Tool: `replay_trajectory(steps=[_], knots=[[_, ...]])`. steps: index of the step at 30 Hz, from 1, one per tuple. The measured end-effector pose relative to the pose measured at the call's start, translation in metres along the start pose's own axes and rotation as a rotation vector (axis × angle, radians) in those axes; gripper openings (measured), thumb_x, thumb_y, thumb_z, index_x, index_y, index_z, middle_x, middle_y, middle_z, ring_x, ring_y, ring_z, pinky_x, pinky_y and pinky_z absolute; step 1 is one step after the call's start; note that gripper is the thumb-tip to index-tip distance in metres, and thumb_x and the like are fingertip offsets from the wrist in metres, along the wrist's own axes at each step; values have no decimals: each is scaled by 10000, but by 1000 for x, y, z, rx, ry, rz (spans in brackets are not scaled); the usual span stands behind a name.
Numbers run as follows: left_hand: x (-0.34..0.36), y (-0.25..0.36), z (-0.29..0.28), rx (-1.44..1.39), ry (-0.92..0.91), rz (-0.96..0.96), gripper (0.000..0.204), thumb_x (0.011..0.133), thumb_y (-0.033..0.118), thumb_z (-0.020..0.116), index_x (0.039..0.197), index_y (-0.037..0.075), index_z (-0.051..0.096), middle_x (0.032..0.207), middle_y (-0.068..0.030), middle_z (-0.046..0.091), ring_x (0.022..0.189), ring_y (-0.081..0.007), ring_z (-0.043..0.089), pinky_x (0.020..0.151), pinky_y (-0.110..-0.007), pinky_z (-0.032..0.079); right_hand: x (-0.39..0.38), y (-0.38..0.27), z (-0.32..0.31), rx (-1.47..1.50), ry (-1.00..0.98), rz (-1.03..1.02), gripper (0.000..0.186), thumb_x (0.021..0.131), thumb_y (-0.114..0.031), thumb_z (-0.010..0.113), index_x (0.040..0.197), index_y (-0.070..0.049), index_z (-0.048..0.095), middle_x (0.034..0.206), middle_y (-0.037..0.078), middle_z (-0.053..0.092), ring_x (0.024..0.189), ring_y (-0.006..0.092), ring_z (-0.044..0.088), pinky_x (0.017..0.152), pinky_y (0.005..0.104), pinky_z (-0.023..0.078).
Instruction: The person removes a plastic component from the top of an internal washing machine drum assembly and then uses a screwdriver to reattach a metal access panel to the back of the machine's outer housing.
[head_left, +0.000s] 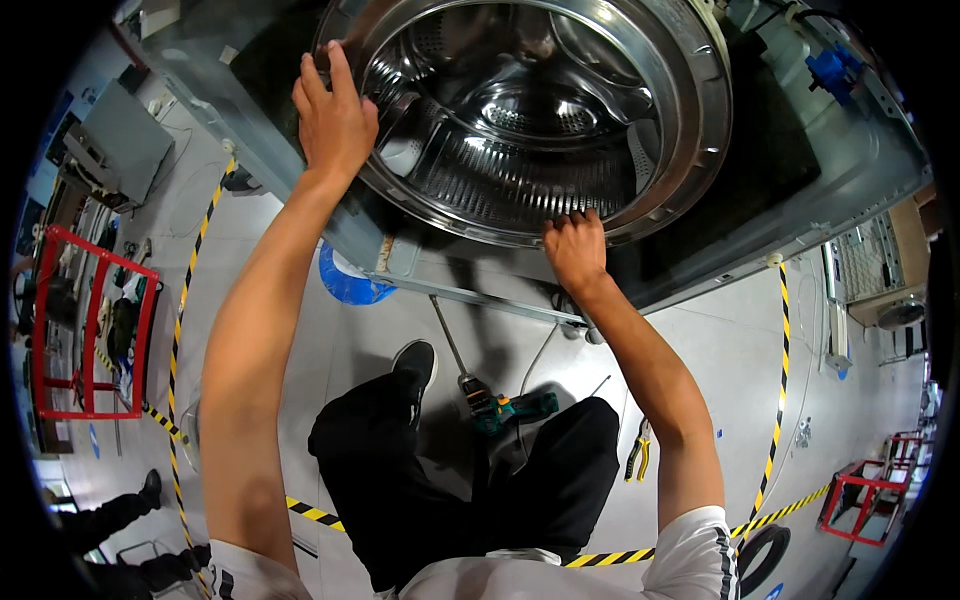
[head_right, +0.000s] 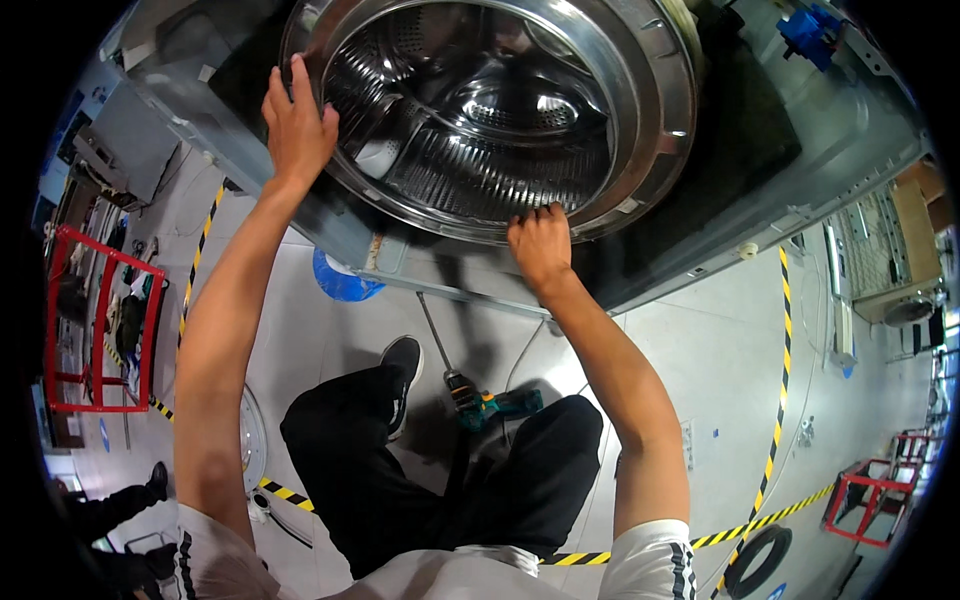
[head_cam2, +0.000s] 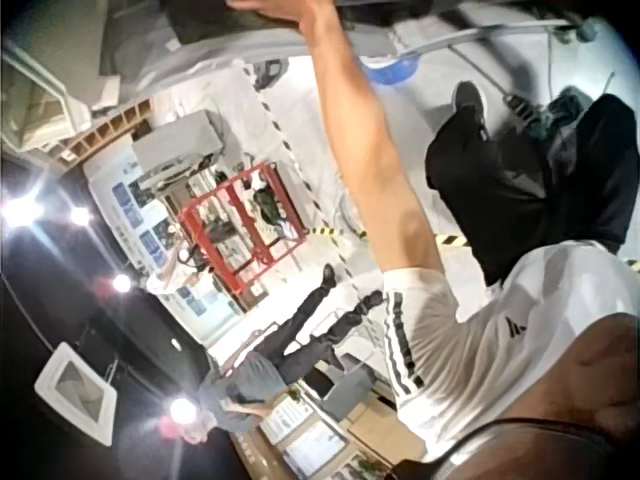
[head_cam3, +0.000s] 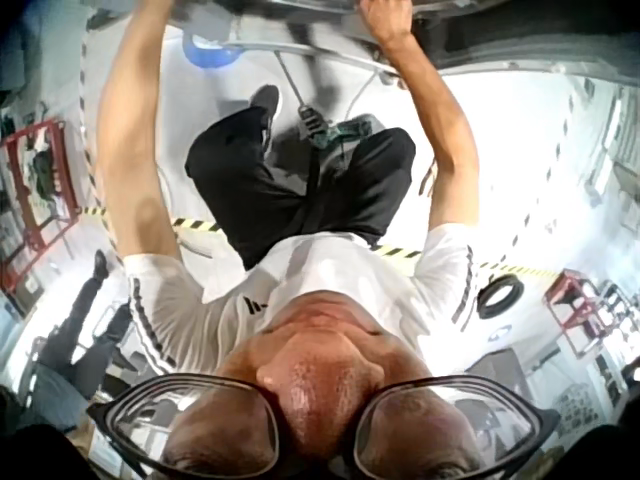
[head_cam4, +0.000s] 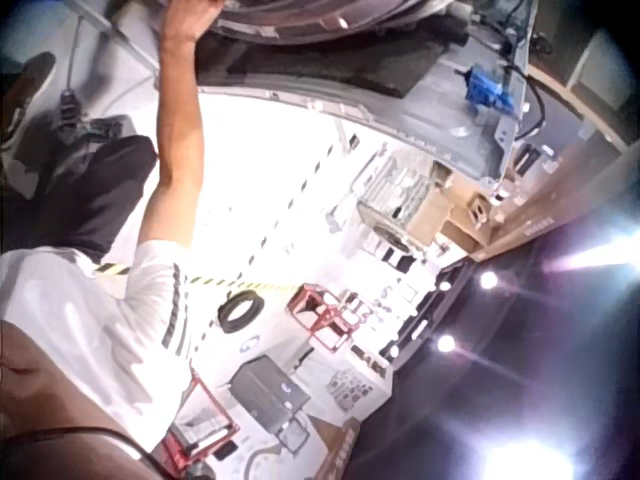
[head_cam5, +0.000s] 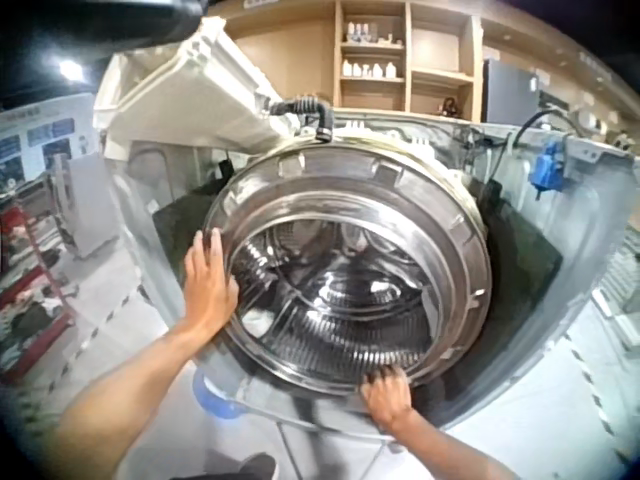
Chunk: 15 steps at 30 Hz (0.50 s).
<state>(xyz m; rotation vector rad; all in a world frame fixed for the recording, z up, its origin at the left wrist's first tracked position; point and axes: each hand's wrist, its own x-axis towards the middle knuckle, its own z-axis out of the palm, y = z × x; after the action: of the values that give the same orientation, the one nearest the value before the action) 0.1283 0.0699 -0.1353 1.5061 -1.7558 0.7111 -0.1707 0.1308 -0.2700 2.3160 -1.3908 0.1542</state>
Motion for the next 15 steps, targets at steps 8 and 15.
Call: replay_trajectory(steps=[8,15], knots=[[-6,-12,-12,-64,16,57,789,729,94,631,1404,89,222,1338,-315,246,1198,-477,273,994,-487,286,2,-14,-9,51,-97,73,224,778,-204,508,626,-198,672,646,29,652,645,158,641,839,412,390],[1,0,-18,-99,-59,-21,765,746,91,615,1408,99,231,1356,-293,238,1217,-443,269,987,-448,307,3,-9,-17,86,-116,115,246,790,-197,492,624,-168,671,640,29,645,655,176,620,817,371,375]])
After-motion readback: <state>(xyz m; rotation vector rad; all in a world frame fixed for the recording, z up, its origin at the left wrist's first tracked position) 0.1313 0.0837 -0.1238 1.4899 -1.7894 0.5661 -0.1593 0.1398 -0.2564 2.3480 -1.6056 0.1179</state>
